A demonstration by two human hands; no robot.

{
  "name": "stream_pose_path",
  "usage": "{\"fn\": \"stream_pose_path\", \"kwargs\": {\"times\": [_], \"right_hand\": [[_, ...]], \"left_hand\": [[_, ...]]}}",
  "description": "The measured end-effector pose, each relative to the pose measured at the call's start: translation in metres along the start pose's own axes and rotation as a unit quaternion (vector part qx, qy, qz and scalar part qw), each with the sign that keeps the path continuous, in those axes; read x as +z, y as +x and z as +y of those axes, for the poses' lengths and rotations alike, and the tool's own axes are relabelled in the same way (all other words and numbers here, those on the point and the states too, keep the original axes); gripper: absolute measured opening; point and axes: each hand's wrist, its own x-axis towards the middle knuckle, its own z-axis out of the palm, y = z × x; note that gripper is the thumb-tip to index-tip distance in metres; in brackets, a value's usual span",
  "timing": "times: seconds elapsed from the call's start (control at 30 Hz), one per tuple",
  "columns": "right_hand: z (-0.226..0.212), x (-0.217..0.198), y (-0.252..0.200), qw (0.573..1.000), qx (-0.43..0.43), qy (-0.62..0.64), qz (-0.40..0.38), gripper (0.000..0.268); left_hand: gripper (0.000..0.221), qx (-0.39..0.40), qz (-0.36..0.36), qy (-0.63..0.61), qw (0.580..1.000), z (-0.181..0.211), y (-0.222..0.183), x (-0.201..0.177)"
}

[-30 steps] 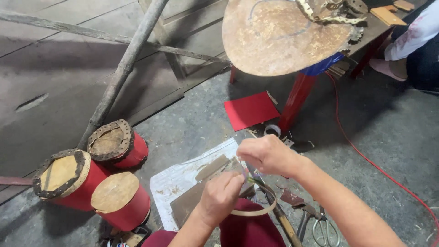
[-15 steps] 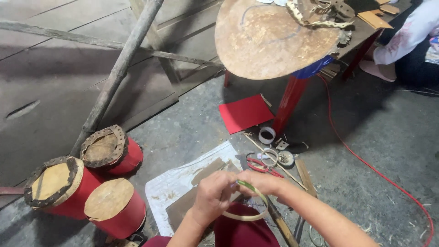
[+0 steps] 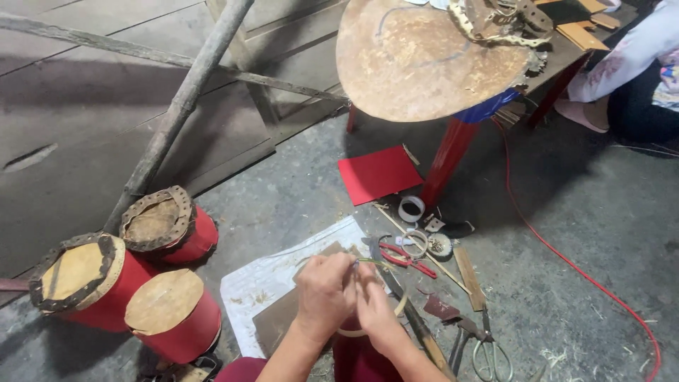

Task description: Shaving thin strips of bamboo and wrapping them around a wooden drum frame to reinforce the rim.

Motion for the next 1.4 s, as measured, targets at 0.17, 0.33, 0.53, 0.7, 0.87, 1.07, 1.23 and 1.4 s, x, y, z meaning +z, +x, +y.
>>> {"fn": "stream_pose_path", "kwargs": {"times": [0.17, 0.33, 0.53, 0.7, 0.87, 1.07, 1.23, 1.4], "right_hand": [[0.018, -0.020, -0.007, 0.959, -0.037, -0.277, 0.039, 0.025], [-0.004, -0.044, -0.015, 0.877, -0.307, -0.367, -0.037, 0.018], [-0.055, -0.057, -0.013, 0.705, -0.454, -0.537, -0.095, 0.017], [-0.109, -0.060, 0.014, 0.606, -0.500, -0.610, -0.105, 0.023], [-0.103, -0.086, 0.080, 0.773, -0.278, -0.503, -0.267, 0.011], [-0.065, -0.094, 0.077, 0.826, -0.147, -0.380, -0.390, 0.028], [-0.071, -0.104, 0.069, 0.830, -0.171, -0.453, -0.278, 0.014], [-0.085, -0.063, -0.013, 0.840, -0.400, -0.366, 0.021, 0.023]], "left_hand": [[0.011, 0.036, 0.008, 0.002, 0.999, -0.002, 0.003, -0.008], [0.011, 0.138, 0.014, -0.008, 0.990, 0.017, 0.007, -0.019], [0.020, 0.148, 0.012, -0.007, 0.989, 0.023, -0.001, -0.012], [0.029, 0.173, 0.014, -0.117, 0.978, 0.041, 0.014, -0.022], [0.009, 0.180, 0.040, -0.106, 0.977, 0.035, 0.010, -0.019], [0.016, 0.218, 0.036, -0.094, 0.971, 0.048, 0.010, -0.028], [0.017, 0.178, -0.006, -0.053, 0.983, 0.029, 0.005, -0.007], [0.013, 0.024, -0.075, -0.128, 0.989, -0.006, -0.005, 0.003]]}}
